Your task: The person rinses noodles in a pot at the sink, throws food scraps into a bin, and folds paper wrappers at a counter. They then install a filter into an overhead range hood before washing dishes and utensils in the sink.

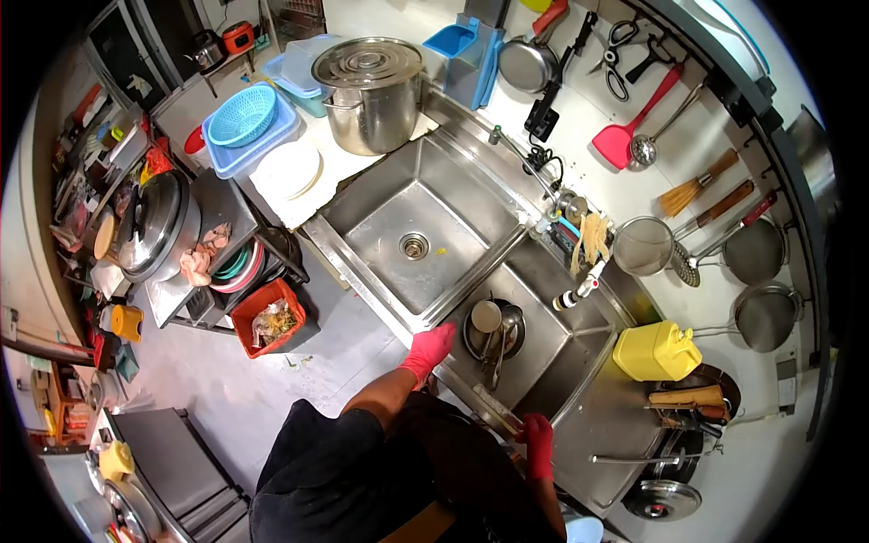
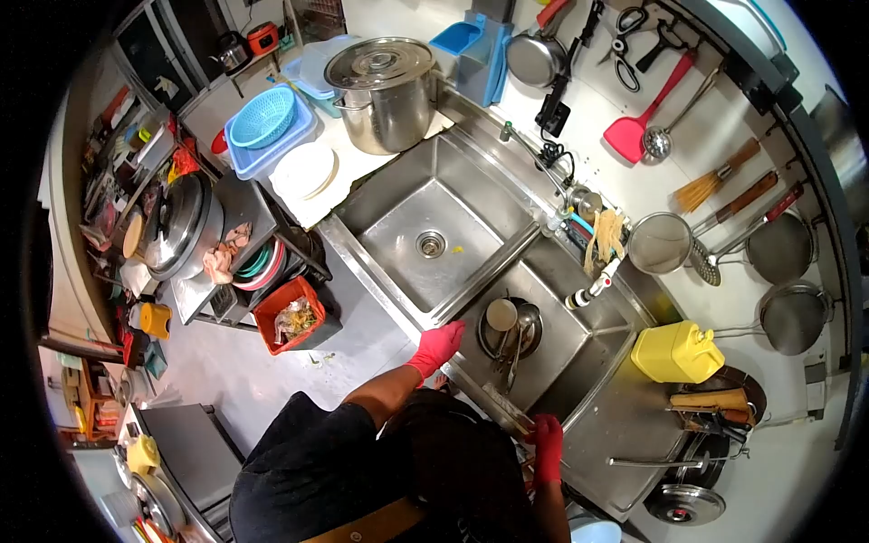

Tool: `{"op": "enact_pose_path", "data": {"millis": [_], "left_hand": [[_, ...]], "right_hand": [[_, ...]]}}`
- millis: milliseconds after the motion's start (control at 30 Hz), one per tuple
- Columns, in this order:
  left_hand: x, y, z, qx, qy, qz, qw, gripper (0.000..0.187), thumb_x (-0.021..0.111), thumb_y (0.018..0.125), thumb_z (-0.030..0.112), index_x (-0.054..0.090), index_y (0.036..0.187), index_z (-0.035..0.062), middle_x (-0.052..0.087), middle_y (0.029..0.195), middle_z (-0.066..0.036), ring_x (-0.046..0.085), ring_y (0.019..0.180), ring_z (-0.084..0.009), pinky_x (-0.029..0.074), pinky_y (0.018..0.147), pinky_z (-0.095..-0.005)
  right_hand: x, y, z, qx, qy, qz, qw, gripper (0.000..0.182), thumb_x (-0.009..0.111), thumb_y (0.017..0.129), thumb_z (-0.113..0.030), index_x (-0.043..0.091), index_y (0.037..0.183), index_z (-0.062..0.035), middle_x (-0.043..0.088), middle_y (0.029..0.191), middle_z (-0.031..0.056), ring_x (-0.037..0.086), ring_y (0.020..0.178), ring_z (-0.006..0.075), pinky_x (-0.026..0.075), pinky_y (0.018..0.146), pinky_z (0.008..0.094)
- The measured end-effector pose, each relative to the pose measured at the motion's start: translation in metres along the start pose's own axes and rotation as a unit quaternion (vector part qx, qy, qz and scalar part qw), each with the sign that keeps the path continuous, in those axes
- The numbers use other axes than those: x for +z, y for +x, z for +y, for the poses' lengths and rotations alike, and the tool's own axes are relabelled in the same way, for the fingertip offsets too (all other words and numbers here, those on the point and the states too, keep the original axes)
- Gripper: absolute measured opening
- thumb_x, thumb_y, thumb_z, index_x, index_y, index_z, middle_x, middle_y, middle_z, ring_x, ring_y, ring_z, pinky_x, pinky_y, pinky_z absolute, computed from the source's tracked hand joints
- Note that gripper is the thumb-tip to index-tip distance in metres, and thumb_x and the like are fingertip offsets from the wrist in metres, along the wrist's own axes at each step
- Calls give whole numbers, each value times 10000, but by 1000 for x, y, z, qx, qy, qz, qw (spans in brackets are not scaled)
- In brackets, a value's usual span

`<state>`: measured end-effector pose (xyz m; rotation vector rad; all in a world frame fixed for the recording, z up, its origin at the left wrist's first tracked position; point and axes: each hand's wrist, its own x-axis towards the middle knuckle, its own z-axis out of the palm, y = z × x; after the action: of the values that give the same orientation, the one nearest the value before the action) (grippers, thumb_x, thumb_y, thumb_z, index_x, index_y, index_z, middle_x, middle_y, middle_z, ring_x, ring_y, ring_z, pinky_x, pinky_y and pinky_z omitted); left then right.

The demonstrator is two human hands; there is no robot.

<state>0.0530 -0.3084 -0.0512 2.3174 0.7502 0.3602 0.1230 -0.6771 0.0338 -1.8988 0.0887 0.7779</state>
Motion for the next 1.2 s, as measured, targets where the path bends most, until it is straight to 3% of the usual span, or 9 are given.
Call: {"op": "enact_pose_path", "data": {"millis": [100, 300, 467, 567, 700, 833, 967, 1067, 1200], "left_hand": [[-5, 2, 3, -35, 29, -60, 997, 288, 461, 1009, 327, 641, 1167, 168, 732, 954, -137, 704, 832, -356, 550, 703, -482], [-7, -2, 3, -18, -5, -1, 1000, 249, 530, 984, 306, 659, 1156, 180, 734, 914, -111, 705, 780, -335, 555, 659, -457], [-8, -2, 4, -6, -21, -16, 1000, 260, 501, 984, 282, 656, 1164, 176, 732, 976, -94, 704, 888, -318, 558, 734, -441], [5, -3, -5, -39, -109, 3, 993, 202, 553, 972, 319, 660, 1051, 167, 728, 901, -81, 703, 825, -311, 551, 718, -417], [-20, 14, 13, -195, -230, 2, 953, 247, 540, 995, 376, 656, 1016, 159, 715, 804, -60, 706, 763, -270, 545, 724, -379], [-55, 77, 8, -204, -203, 132, 948, 302, 520, 1009, 380, 639, 981, 104, 701, 766, -112, 699, 777, -314, 524, 735, -413], [-34, 160, -60, -269, -102, 77, 954, 275, 548, 969, 366, 630, 1031, 112, 695, 996, -193, 635, 983, -430, 495, 836, -508], [12, 213, -127, -265, -64, -11, 962, 188, 646, 874, 291, 664, 965, 126, 697, 996, -169, 657, 959, -397, 516, 795, -520], [63, 263, -168, -246, 36, -17, 968, 168, 680, 823, 239, 698, 949, 128, 703, 966, -142, 671, 934, -372, 533, 795, -488]], "right_hand": [[-1, 1, -1, 29, 2, -6, 1000, 297, 565, 972, -282, 639, 1065, -10, 678, 795, 109, 618, 579, 179, 499, 554, 297], [8, -6, -11, 48, 0, -3, 999, 285, 587, 968, -273, 639, 1057, -7, 677, 806, 101, 613, 600, 164, 500, 583, 292], [-4, 10, 3, 23, 28, -9, 999, 279, 650, 941, -258, 644, 1090, -22, 679, 831, 109, 624, 585, 182, 499, 541, 299], [-8, 16, -4, 18, 28, -6, 999, 287, 645, 950, -268, 645, 1093, -19, 680, 836, 109, 635, 596, 182, 509, 551, 302], [-20, 24, -14, 24, 41, -12, 999, 295, 627, 967, -278, 644, 1100, -14, 680, 830, 100, 631, 607, 169, 516, 570, 305], [-25, 28, -25, 39, 39, 9, 998, 280, 617, 986, -274, 652, 1101, -22, 675, 812, 95, 633, 597, 172, 526, 547, 313], [-28, 24, -22, 36, 50, 33, 998, 270, 608, 1000, -274, 656, 1099, -28, 673, 789, 86, 629, 572, 170, 533, 543, 307], [-24, 25, -18, 33, 47, 27, 998, 285, 615, 992, -266, 651, 1118, -13, 681, 792, 96, 636, 555, 181, 534, 545, 306], [31, 20, -79, 143, -47, 112, 982, 347, 635, 954, -277, 645, 1160, 2, 700, 831, 138, 649, 567, 194, 532, 543, 308]]}}
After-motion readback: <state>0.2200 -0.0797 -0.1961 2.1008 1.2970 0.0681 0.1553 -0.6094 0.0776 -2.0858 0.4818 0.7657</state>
